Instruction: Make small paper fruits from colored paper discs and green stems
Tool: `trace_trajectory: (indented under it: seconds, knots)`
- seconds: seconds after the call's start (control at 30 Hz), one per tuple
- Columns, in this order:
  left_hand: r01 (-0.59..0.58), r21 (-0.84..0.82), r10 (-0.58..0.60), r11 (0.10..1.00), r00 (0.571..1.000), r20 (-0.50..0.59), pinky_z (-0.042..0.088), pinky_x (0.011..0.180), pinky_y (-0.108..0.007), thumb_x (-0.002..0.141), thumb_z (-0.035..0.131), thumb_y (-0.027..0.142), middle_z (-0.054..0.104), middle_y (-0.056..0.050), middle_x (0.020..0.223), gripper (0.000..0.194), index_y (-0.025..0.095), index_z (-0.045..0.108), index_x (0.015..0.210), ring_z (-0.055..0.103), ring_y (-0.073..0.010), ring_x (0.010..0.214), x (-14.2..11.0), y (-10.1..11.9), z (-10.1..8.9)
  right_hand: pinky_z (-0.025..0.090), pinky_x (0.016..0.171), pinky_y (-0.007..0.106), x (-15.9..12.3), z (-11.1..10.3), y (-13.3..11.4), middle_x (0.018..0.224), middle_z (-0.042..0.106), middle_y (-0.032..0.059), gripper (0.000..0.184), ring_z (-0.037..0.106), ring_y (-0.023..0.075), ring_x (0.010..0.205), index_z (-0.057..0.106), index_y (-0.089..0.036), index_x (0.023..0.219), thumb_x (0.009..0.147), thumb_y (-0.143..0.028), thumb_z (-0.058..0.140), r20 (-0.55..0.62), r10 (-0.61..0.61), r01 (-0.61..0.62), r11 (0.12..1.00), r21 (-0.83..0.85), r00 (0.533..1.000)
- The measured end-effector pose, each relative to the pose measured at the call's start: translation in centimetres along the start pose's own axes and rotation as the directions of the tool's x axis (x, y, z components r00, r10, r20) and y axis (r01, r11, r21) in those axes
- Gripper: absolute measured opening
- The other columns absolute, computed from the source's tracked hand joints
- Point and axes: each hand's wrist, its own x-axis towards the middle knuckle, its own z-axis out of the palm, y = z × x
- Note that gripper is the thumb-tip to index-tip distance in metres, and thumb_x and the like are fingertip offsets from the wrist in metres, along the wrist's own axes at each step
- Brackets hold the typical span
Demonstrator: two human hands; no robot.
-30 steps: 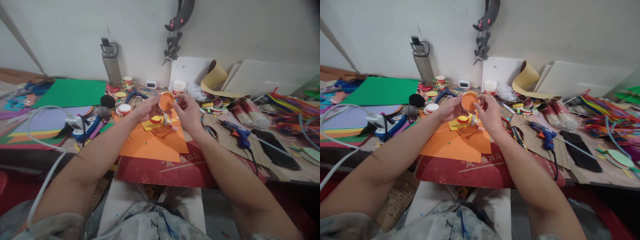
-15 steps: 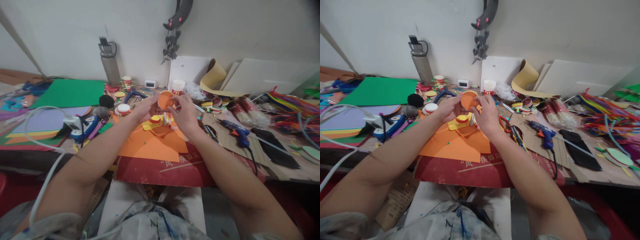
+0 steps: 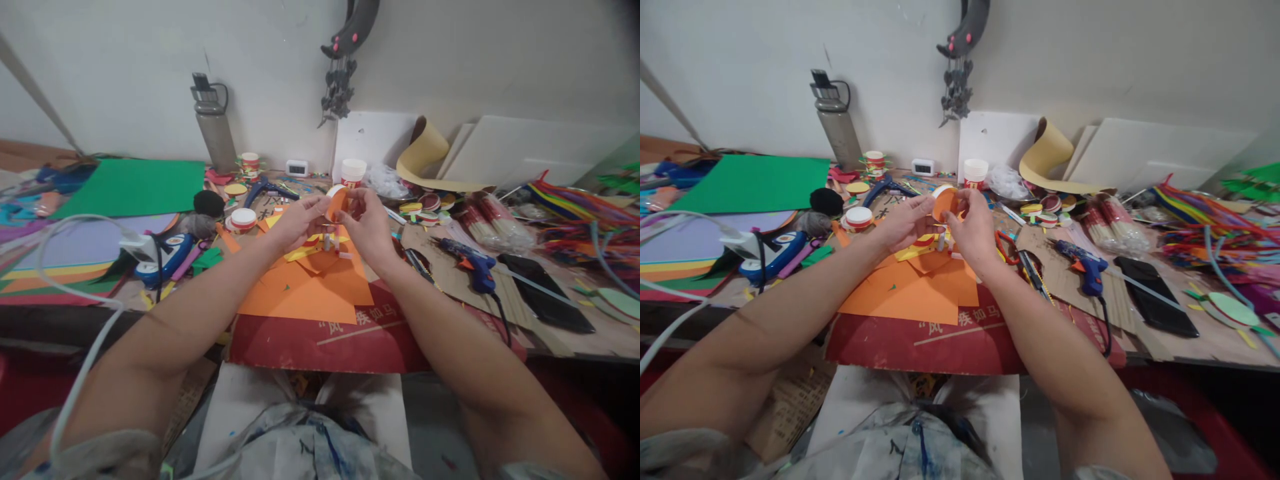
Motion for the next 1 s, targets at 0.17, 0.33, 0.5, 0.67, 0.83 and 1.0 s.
trace_trajectory:
  seconds: [0.17,0.33,0.5,0.67,0.83,1.0]
  knots:
    - [0.021,0.004,-0.021,1.0,1.0,-0.019,0.062,0.079,-0.028,0.1,0.076,0.053,0.084,-0.009,0.105,0.038,0.017,0.075,0.112,0.081,-0.018,0.086,0.1,0.2,-0.2,0.054,0.088,0.038,0.2,-0.5,-0.5,0.1,0.062,0.0009,0.028,0.055,0.0184,0.086,0.06,-0.027,0.104,0.083,-0.022,0.079,-0.055,0.024,-0.024,1.0,0.013,0.998]
    - [-0.004,-0.002,0.004,1.0,0.999,-0.042,0.063,0.08,-0.03,0.103,0.071,0.058,0.085,-0.014,0.109,0.045,0.015,0.075,0.117,0.083,-0.02,0.088,0.5,0.0,-0.6,0.055,0.089,0.039,0.0,-1.0,-1.5,0.104,0.063,0.0032,0.022,0.055,0.0196,0.087,0.061,-0.026,0.098,0.085,-0.021,0.078,-0.043,-0.003,0.002,1.0,-0.019,0.999]
    - [-0.003,0.014,0.004,1.0,0.998,-0.069,0.064,0.082,-0.03,0.101,0.072,0.061,0.085,-0.014,0.102,0.049,0.013,0.076,0.114,0.083,-0.0193,0.084,0.5,-0.1,-0.6,0.055,0.089,0.04,-0.2,-1.0,-1.6,0.097,0.065,0.0019,0.023,0.056,0.021,0.086,0.061,-0.027,0.092,0.088,-0.036,0.081,-0.041,-0.011,0.011,1.0,0.009,0.999]
    - [-0.013,0.043,0.017,0.999,0.995,-0.102,0.064,0.085,-0.032,0.099,0.072,0.066,0.086,-0.014,0.101,0.054,0.015,0.076,0.116,0.084,-0.0221,0.093,0.6,-0.1,-0.6,0.053,0.083,0.038,0.2,-0.7,-1.5,0.092,0.064,0.001,0.022,0.056,0.0198,0.083,0.06,-0.028,0.095,0.087,-0.038,0.078,-0.034,0.049,-0.044,0.99,0.132,0.998]
    - [-0.029,0.16,0.059,0.987,0.98,-0.188,0.061,0.075,-0.029,0.098,0.061,0.08,0.085,-0.012,0.095,0.067,0.019,0.073,0.124,0.085,-0.027,0.098,1.0,1.2,-1.8,0.052,0.082,0.037,1.4,-1.6,-0.8,0.093,0.063,0.0015,0.016,0.06,0.0199,0.087,0.059,-0.029,0.096,0.091,-0.041,0.067,-0.041,0.121,-0.105,0.956,0.273,0.992]
    - [-0.012,0.435,0.108,0.901,0.974,-0.198,0.058,0.066,-0.028,0.098,0.066,0.074,0.079,-0.011,0.076,0.062,0.015,0.076,0.114,0.084,-0.0267,0.079,0.6,2.7,-3.1,0.048,0.067,0.031,2.1,-2.1,0.2,0.093,0.062,0.0008,0.014,0.06,0.019,0.084,0.056,-0.029,0.097,0.091,-0.041,0.062,-0.006,0.247,-0.23,0.911,0.342,0.969]
